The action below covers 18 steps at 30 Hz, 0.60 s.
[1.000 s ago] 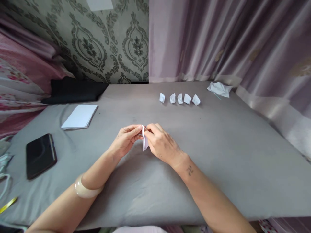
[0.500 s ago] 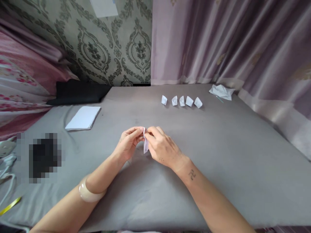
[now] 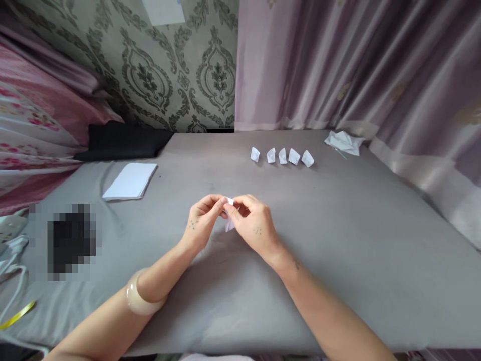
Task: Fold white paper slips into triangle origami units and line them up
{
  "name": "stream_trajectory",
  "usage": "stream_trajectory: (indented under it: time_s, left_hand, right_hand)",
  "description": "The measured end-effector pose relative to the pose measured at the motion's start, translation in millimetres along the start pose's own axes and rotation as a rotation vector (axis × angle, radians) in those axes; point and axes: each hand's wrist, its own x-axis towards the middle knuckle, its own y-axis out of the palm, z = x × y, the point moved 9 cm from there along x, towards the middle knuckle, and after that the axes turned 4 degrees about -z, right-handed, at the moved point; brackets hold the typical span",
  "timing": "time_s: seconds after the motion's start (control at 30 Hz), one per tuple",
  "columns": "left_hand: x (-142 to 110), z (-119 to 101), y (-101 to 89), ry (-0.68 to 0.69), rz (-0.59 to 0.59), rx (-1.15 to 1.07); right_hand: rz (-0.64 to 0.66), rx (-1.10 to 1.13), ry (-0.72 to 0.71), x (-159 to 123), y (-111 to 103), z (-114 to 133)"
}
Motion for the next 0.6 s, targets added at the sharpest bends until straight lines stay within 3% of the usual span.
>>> stream_trajectory:
  time_s: [0.23,0.43,0.6]
  left_hand:
    - [-0.6,1.3,7.9,-0.059,0.069,-0.068]
    - [1.8,7.1,3.1,-0.108,0.052,-0.047]
    - [0.6,5.6,-0.3,-0.088,0.014,-0.054]
  right_hand:
    - [0.049,0.144,0.19,3.4,0.9,-19.7]
    - [0.03,0.119,0.162,0.9,0.8,-13.5]
    - [-0.092,0.066,0.01,-4.0,-2.0,-4.2]
